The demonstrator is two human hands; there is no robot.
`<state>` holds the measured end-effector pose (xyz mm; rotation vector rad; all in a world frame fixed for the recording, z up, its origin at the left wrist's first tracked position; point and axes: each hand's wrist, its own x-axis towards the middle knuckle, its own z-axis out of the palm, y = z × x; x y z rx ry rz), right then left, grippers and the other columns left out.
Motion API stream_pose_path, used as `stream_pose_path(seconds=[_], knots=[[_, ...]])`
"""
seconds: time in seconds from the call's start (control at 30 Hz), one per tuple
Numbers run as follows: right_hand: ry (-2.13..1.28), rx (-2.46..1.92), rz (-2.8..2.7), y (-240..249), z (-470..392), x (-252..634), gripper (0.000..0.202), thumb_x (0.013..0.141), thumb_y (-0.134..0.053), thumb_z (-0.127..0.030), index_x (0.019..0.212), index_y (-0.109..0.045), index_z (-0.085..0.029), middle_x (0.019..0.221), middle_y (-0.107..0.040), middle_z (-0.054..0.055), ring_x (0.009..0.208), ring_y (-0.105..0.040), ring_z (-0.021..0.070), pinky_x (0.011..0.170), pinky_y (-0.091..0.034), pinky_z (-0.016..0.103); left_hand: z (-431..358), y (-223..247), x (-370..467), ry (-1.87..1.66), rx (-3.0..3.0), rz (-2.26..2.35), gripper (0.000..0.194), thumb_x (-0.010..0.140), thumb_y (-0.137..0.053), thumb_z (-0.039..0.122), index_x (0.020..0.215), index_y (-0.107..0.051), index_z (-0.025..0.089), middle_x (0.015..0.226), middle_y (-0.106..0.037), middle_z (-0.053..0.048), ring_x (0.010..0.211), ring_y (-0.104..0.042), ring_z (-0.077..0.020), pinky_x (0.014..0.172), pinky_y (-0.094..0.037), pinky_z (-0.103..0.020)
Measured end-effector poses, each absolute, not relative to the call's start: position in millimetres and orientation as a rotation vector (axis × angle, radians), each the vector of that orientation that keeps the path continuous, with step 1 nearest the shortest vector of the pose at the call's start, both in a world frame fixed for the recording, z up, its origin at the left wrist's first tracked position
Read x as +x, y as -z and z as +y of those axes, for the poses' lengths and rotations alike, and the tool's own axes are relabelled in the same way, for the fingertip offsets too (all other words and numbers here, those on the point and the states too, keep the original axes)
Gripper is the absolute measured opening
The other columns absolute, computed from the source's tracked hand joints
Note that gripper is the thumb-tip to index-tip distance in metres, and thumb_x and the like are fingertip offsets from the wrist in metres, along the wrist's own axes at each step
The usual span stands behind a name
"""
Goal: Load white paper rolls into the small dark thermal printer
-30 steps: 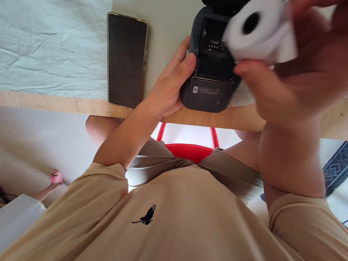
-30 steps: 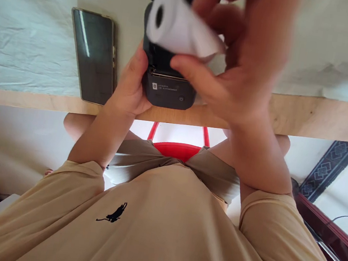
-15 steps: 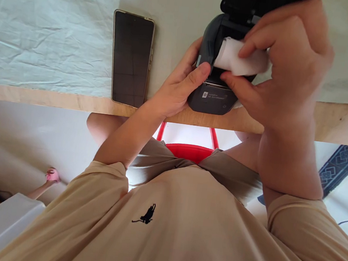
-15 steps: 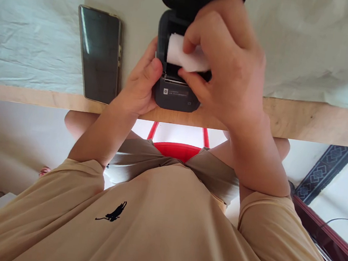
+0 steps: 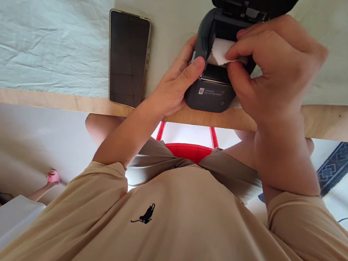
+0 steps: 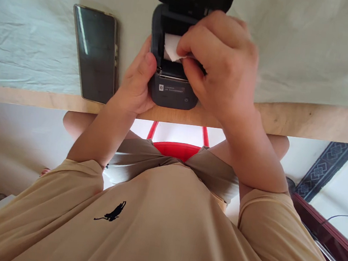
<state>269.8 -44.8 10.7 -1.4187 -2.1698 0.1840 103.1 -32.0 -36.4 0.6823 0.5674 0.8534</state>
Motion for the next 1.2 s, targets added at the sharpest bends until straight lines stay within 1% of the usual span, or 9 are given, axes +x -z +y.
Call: stream_pose_path(seconds=[0.17,0.3,0.5,0.67,0.77,0.87,0.97,1.1,1.2], knots=[[-0.091,-1.293,-2.117,-3.8,-43.7,268.2,0.012,0.073,-0.050,-0.026,0.082,-0.059,-0.025,0.083,-0.058,-0.005,0.094,-0.056,0.0071,0.084,-0.048,0.030,-30.2,33.2,101.9,-0.880,0.685,0.593,0.032,0.072,-0.057,0.045,0.100,-0.051,0.033,0.106,-0.061,0.004,0.113,-0.053,-0.0213,0.080,-0.052,-0.030],[-0.048,-1.114,-2.117,2.2,-46.5,261.4,0.011,0.071,-0.052,-0.026,0.080,-0.059,-0.028,0.080,-0.059,-0.008,0.088,-0.057,0.0055,0.079,-0.043,0.028,-32.3,28.5,101.5,-0.878,0.637,0.642,0.033,0.071,-0.055,0.048,0.100,-0.048,0.032,0.095,-0.061,0.003,0.103,-0.059,-0.0204,0.073,-0.052,-0.029],[-0.147,-1.005,-2.125,4.5,-48.7,261.1,0.018,0.070,-0.055,-0.036,0.087,-0.058,-0.031,0.085,-0.058,-0.006,0.101,-0.052,0.0067,0.087,-0.045,0.027,-35.6,31.9,98.7,-0.923,0.677,0.595,0.038,0.071,-0.063,0.024,0.104,-0.045,0.030,0.086,-0.059,0.006,0.088,-0.061,-0.0106,0.077,-0.048,-0.024],[-0.231,-1.209,-2.027,-0.5,-46.2,264.9,0.030,0.065,-0.059,-0.036,0.091,-0.055,-0.024,0.093,-0.050,0.001,0.099,-0.048,0.0086,0.092,-0.046,0.030,-35.6,32.9,96.8,-0.906,0.700,0.563,0.044,0.069,-0.064,0.018,0.105,-0.044,0.033,0.088,-0.059,0.007,0.091,-0.063,-0.0120,0.078,-0.050,-0.025],[-0.257,-1.208,-2.090,-1.2,-45.4,267.0,0.035,0.065,-0.059,-0.039,0.096,-0.054,-0.023,0.097,-0.048,0.003,0.101,-0.047,0.0102,0.097,-0.044,0.033,-35.0,32.4,96.9,-0.905,0.710,0.548,0.047,0.067,-0.066,0.023,0.106,-0.043,0.034,0.090,-0.060,0.007,0.096,-0.063,-0.0159,0.078,-0.051,-0.027],[-0.277,-1.145,-2.118,0.6,-44.8,270.3,0.039,0.065,-0.059,-0.041,0.098,-0.053,-0.022,0.099,-0.046,0.004,0.103,-0.047,0.0113,0.098,-0.044,0.033,-34.6,32.3,97.7,-0.907,0.686,0.602,0.036,0.070,-0.062,0.030,0.103,-0.046,0.033,0.091,-0.062,0.005,0.098,-0.063,-0.0177,0.077,-0.052,-0.029],[-0.293,-1.141,-1.979,3.7,-42.4,274.8,0.040,0.067,-0.057,-0.046,0.099,-0.053,-0.023,0.101,-0.045,0.002,0.104,-0.047,0.0100,0.096,-0.044,0.029,-34.7,35.3,97.7,-0.916,0.682,0.644,0.039,0.068,-0.064,0.027,0.104,-0.048,0.034,0.094,-0.062,0.005,0.097,-0.062,-0.0170,0.080,-0.052,-0.030],[-0.561,-1.324,-1.616,6.8,-35.1,277.1,0.045,0.077,-0.049,-0.038,0.117,-0.030,-0.034,0.130,-0.031,-0.002,0.131,-0.034,0.0097,0.096,-0.043,0.023,-35.4,42.2,95.3,-0.909,0.750,0.598,0.053,0.065,-0.067,0.025,0.112,-0.044,0.035,0.096,-0.059,0.007,0.094,-0.061,-0.0130,0.082,-0.050,-0.030],[-0.789,-1.259,-1.486,3.6,-31.5,273.0,0.044,0.082,-0.041,-0.037,0.119,-0.018,-0.028,0.137,-0.024,0.004,0.128,-0.040,0.0088,0.090,-0.048,0.024,-36.0,43.8,94.3,-0.896,0.791,0.576,0.055,0.066,-0.065,0.022,0.115,-0.043,0.035,0.099,-0.057,0.008,0.096,-0.059,-0.0102,0.084,-0.048,-0.026]])
